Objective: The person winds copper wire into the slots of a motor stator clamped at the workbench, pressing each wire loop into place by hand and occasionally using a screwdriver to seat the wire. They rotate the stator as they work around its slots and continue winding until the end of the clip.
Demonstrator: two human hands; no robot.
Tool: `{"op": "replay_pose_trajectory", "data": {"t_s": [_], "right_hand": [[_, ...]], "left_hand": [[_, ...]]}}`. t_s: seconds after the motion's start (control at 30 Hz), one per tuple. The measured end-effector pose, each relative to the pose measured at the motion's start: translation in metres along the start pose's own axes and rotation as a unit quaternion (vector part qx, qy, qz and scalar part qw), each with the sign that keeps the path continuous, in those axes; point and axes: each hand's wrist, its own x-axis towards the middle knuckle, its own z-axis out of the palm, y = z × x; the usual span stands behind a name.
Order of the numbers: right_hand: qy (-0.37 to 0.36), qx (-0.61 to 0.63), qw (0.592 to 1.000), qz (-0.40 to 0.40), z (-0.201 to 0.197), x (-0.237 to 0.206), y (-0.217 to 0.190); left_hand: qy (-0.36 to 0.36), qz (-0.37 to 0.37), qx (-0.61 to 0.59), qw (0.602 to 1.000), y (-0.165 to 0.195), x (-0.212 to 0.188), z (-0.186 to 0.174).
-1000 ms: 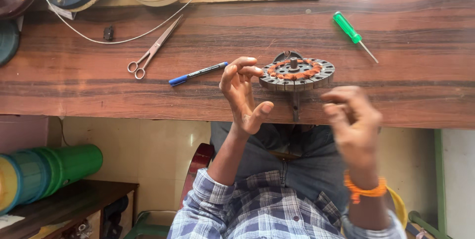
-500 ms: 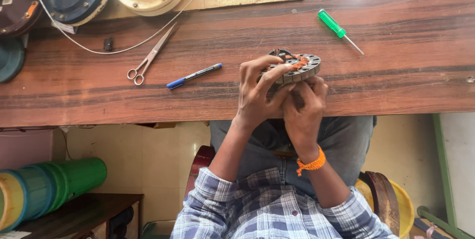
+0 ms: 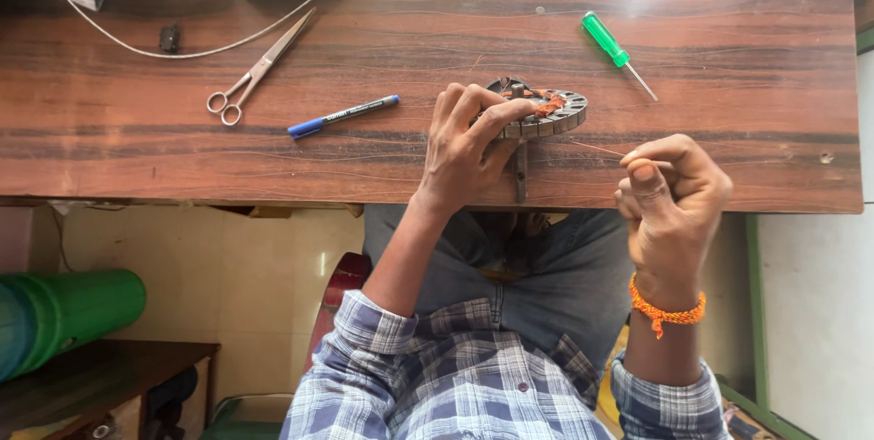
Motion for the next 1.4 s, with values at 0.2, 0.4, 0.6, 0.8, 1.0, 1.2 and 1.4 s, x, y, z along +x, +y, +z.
{"op": "replay_pose_trajectory", "data": {"t_s": [0.2, 0.4, 0.6, 0.8, 1.0, 1.2, 1.4], "right_hand": [[-0.039, -0.113, 0.991, -0.053, 0.023, 0.025, -0.03], [-0.102, -0.153, 0.982, -0.038, 0.041, 0.044, -0.049], [-0.109, -0.121, 0.986, 0.024, 0.036, 0.04, -0.064], [-0.127, -0.098, 0.987, 0.033, 0.022, 0.034, -0.063], [-0.109, -0.142, 0.984, 0.014, 0.018, 0.022, -0.065], [-0.096, -0.09, 0.99, 0.043, 0.031, 0.055, -0.066], [-0.155, -0.085, 0.983, 0.045, 0.041, 0.057, -0.068]], "left_hand": [[0.008, 0.003, 0.005, 1.0, 0.001, 0.001, 0.0], [0.012, 0.005, 0.001, 1.0, -0.001, 0.0, 0.001], [0.023, 0.003, 0.006, 1.0, -0.002, -0.001, 0.004], [0.017, 0.003, 0.011, 1.0, -0.003, -0.002, 0.005], [0.015, 0.007, 0.01, 1.0, -0.004, -0.001, 0.003], [0.016, 0.006, 0.0, 1.0, -0.002, 0.0, 0.002], [0.011, 0.005, 0.009, 1.0, -0.002, 0.001, 0.001]]}}
